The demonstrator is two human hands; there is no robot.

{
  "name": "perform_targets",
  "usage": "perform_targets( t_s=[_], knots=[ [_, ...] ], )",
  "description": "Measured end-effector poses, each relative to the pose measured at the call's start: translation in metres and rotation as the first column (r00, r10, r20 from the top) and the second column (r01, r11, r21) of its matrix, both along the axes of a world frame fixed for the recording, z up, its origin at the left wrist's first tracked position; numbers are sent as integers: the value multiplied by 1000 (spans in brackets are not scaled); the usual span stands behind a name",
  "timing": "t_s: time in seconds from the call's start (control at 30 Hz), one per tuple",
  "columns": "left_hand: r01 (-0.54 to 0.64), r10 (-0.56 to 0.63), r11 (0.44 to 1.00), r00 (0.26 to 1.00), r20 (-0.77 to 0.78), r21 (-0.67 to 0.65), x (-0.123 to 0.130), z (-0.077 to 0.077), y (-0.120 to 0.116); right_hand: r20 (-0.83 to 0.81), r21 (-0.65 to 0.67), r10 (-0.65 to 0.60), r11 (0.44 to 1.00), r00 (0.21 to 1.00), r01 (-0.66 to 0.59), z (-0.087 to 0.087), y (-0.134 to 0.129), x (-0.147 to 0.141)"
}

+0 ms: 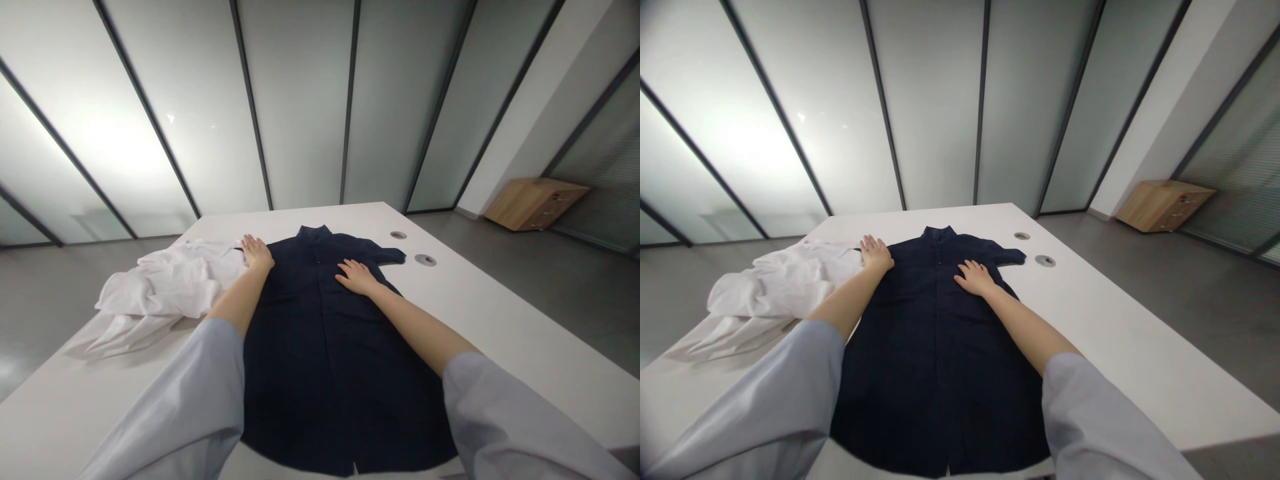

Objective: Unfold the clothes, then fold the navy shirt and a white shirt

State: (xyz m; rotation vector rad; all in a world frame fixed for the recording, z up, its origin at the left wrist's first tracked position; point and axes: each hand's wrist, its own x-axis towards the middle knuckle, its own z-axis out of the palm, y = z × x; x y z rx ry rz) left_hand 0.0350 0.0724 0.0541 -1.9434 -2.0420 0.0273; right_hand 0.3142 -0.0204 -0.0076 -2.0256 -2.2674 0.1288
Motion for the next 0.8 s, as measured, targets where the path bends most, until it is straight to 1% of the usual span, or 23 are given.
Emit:
perform_targets(
  t_s=[0.03,0.07,0.13,0.17,0.2,0.23,0.3,0.4,0.47,0.5,0.53,0.57,0.6,0.67,0.73,0.8],
  knots=[
    [72,-71,997,997,-20,8,2,0,-2,2,-5,-18,1000,1000,18,0,0,-1],
    [178,-177,984,984,-29,5,6,-1,-6,5,-9,-37,999,999,37,1,-1,-2],
    [393,-393,919,919,-8,-25,22,-9,-18,19,-12,-70,997,997,70,4,-3,-5],
    [459,-458,887,888,26,-51,31,-15,-25,27,-13,-81,997,996,82,5,-4,-6],
    [494,-489,865,869,71,-88,39,-22,-33,32,-15,-89,996,996,89,5,-5,-7],
    [498,-485,857,866,122,-132,46,-29,-40,34,-20,-94,995,995,95,5,-7,-8],
    [478,-439,854,874,208,-204,54,-43,-50,30,-43,-94,994,995,95,5,-11,-7],
    [454,-393,857,882,261,-243,51,-55,-55,18,-71,-42,997,999,44,5,-14,2],
    [460,-399,853,879,261,-246,45,-57,-55,8,-20,-11,1000,1000,11,7,-12,13],
    [463,-403,851,878,257,-247,42,-57,-55,-1,29,-22,999,1000,22,9,-11,20],
    [466,-408,850,877,254,-246,41,-57,-55,-13,81,-60,995,998,60,11,-8,26],
    [468,-411,849,876,251,-245,39,-56,-55,-32,127,-123,984,992,126,14,-5,34],
    [468,-411,849,876,252,-244,39,-56,-56,-58,160,-205,964,977,212,16,-1,41],
    [468,-408,851,875,261,-240,40,-56,-57,-127,187,-380,898,916,399,21,7,56],
    [472,-407,850,871,275,-235,40,-56,-59,-204,203,-524,803,827,560,24,15,74],
    [476,-408,848,868,284,-233,41,-56,-59,-281,211,-630,695,724,687,25,21,94]
  ],
)
